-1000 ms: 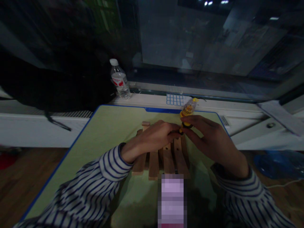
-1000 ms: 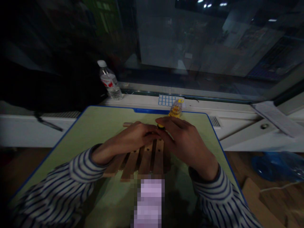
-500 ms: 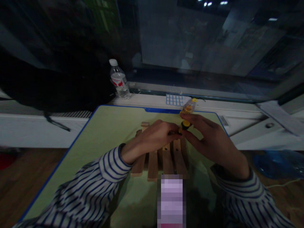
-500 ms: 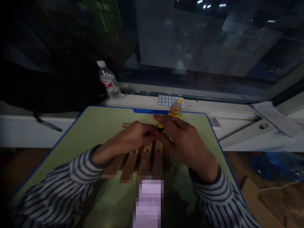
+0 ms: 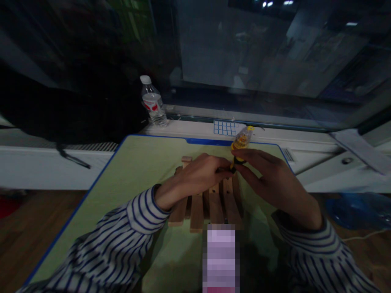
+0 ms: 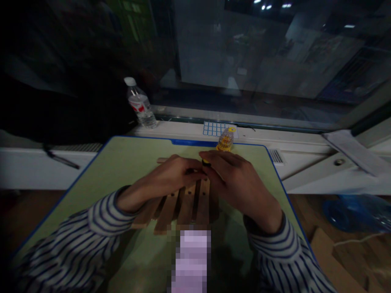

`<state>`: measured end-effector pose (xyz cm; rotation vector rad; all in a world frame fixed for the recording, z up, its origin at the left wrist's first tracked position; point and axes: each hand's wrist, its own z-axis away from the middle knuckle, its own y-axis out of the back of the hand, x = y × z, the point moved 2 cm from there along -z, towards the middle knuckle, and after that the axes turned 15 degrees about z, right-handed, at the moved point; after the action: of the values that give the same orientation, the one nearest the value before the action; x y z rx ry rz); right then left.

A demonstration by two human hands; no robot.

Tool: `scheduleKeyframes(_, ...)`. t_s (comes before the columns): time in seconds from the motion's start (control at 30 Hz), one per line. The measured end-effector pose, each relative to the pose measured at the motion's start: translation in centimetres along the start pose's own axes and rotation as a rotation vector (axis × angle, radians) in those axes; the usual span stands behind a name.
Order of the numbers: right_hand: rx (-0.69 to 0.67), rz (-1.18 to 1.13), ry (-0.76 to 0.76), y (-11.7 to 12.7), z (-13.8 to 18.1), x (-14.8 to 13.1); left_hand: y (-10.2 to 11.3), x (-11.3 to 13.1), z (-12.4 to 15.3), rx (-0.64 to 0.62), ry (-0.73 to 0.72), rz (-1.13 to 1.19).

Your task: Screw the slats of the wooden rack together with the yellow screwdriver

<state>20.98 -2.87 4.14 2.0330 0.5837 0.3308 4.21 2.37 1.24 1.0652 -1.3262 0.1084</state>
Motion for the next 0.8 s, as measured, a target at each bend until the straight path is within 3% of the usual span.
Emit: scheduleKeyframes(0.8, -0.009, 0.068, -0.038, -0.02, -0.12, -0.16, 0.04, -0.1, -0.06, -0.024, 0.001, 0.035)
